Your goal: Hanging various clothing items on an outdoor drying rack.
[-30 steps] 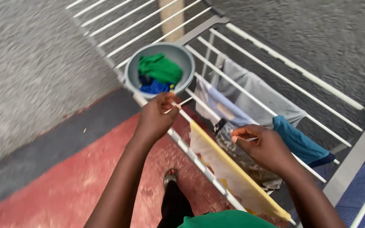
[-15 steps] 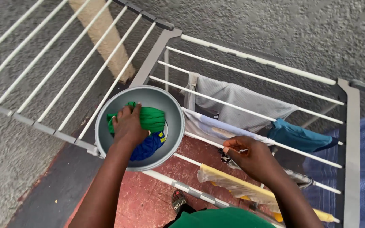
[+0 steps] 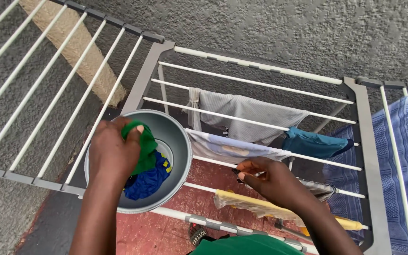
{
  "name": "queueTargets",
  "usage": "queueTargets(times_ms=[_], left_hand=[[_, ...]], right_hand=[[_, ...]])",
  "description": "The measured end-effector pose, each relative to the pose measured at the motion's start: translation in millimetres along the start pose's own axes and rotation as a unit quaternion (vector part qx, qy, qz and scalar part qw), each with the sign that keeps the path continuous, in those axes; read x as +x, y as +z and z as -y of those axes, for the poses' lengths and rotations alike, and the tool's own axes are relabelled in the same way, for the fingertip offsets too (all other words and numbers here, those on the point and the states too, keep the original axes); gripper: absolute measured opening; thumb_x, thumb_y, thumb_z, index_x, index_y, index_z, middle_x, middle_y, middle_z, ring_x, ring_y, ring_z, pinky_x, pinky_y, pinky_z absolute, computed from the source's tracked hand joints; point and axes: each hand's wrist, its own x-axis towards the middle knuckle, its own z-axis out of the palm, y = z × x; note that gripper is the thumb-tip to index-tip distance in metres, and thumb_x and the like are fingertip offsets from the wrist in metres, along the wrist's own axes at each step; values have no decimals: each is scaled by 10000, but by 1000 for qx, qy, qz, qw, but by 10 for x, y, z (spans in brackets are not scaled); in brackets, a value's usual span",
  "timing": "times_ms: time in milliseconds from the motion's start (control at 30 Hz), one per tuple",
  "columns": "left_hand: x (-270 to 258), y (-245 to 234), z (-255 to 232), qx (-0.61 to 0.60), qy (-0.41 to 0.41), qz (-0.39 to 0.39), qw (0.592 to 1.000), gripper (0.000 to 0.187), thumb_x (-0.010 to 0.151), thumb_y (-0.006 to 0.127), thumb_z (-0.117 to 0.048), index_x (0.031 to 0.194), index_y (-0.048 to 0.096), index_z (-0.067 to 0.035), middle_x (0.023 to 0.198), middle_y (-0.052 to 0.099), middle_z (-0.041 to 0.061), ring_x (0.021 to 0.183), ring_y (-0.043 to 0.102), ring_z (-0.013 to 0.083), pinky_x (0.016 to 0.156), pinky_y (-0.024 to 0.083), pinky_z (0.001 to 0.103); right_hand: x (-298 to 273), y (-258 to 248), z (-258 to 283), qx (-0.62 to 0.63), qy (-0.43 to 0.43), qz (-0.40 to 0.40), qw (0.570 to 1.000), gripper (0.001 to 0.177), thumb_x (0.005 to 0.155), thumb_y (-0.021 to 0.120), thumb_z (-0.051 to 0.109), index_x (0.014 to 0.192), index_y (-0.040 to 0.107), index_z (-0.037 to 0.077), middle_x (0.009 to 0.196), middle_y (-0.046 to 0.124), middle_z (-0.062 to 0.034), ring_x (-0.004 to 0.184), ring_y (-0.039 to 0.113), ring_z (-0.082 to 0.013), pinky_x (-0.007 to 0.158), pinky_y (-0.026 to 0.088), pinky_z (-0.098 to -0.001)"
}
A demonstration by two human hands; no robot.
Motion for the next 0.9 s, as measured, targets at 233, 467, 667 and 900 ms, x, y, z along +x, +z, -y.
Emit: queueTargets(times_ms=[233,467,667,900], left_hand=[[-425,-542,-744,-291,123,-107,943,174,1024,694,-183,1066,638,-24,1000,643,82,868,651,168,776,532,329],[-1082,-513,-1211,-683,187,122,696,179,1074,684,-138,1207,618,-38,1080,619,29,971,591,108,867,523,270],[-1432,-740,-1118,-793,91,153,583,307,972,608,-153,1268,584,-74,1130,654,73,1024,660,178,917,554,349],[-1583,-173,-1020,-790,51,141,594,221,1107,576,-219,1245,629,-55,1204,692,97,1100,688,220,1012,559,395]], right_hand=[[-81,40,478,165,-154,75,971,732,861,768,231,1505,425,176,1348,608,-80,1213,629,-187,1000,540,-342],[-149,187,563,175,-431,7,885,741,860,749,156,1482,363,40,1381,537,-97,1275,538,-181,1049,486,-340],[-221,-77,-261,410,-373,67,830,163,1035,618,210,1112,573,74,1007,596,-2,934,570,-81,806,516,-275],[-1328,-960,-387,206,-369,-188,887,267,959,724,174,1104,535,54,987,609,-12,926,570,-72,816,492,-253]])
